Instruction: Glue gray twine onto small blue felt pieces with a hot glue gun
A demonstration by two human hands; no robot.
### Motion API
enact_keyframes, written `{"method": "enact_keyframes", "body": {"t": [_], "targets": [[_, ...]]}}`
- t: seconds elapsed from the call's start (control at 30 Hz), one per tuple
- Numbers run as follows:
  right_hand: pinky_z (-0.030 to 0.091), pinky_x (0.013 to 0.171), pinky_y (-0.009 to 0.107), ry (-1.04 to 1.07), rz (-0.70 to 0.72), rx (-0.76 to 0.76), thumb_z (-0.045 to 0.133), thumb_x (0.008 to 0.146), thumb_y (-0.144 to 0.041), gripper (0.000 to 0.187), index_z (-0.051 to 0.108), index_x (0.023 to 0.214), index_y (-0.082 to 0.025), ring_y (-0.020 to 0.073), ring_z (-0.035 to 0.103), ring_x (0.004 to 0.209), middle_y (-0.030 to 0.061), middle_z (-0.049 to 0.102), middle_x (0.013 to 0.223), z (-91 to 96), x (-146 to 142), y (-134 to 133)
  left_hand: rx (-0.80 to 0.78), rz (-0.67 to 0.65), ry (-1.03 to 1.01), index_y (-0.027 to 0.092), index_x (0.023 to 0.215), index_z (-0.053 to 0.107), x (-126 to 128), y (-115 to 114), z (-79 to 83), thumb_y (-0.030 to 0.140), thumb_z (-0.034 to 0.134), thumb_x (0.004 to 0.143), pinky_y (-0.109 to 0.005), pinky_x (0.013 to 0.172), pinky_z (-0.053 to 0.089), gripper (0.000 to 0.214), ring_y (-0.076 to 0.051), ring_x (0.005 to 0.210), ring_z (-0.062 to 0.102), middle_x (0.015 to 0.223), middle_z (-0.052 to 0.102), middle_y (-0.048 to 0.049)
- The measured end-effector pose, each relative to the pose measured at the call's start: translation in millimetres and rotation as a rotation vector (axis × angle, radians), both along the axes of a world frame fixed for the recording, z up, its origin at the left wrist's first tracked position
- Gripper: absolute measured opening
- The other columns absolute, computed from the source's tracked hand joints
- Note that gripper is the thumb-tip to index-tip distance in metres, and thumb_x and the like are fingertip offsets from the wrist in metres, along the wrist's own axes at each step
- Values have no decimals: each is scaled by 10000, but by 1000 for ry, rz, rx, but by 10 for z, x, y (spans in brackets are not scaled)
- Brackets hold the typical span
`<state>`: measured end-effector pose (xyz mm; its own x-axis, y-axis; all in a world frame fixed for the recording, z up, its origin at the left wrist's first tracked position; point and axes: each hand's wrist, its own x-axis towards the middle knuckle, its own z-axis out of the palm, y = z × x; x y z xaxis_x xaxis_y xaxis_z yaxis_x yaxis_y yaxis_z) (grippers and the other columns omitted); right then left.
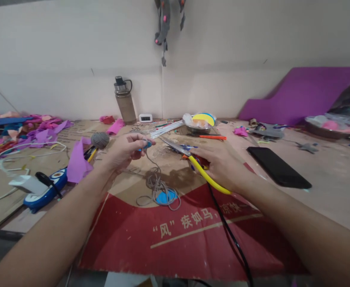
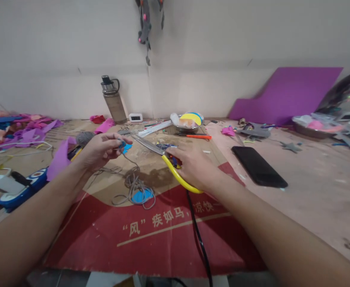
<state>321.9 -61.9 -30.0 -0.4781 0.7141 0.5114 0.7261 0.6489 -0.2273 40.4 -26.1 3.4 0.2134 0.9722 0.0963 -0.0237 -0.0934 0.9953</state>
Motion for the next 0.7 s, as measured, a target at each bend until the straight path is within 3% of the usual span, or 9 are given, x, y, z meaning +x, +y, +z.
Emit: {"method": "enact_keyframes", "body": {"t": [0.1, 0.33, 0.57, 0.7], "targets": [[514, 753, 336, -76, -23, 7, 570, 838, -202, 279, 689, 1090, -186, 239, 678, 883, 106, 738, 1002, 24, -25, -27, -50, -70, -29, 139, 659, 616, 15, -10, -8, 245, 775, 629, -161, 437, 384, 193, -38, 479, 510, 849, 727, -61], [489, 689, 308, -137, -24, 11, 588, 823, -171, 306, 686, 1112, -171, 227, 678, 823, 105, 742, 963, 73, -54, -93, -100, -93, -24, 151, 708, 627, 39, -46, -4, 242, 784, 600, -158, 415, 368, 211, -70, 442, 533, 573, 629, 5], [499, 708, 317, -142, -5, -2, 576, 844, -196, 291, 687, 1112, -171, 233, 684, 831, 109, 742, 978, 40, -58, -79, -28, -80, -1, 142, 700, 614, 11, -42, -15, 230, 776, 644, -164, 479, 404, 192, -47, 530, 551, 889, 718, -56], [509, 715, 331, -162, -4, 2, 579, 847, -199, 288, 687, 1112, -169, 243, 688, 841, 120, 739, 993, 24, -61, -77, -32, -88, 13, 146, 716, 605, 1, -37, -19, 238, 775, 640, -174, 482, 416, 208, -40, 502, 524, 897, 719, -58]]}}
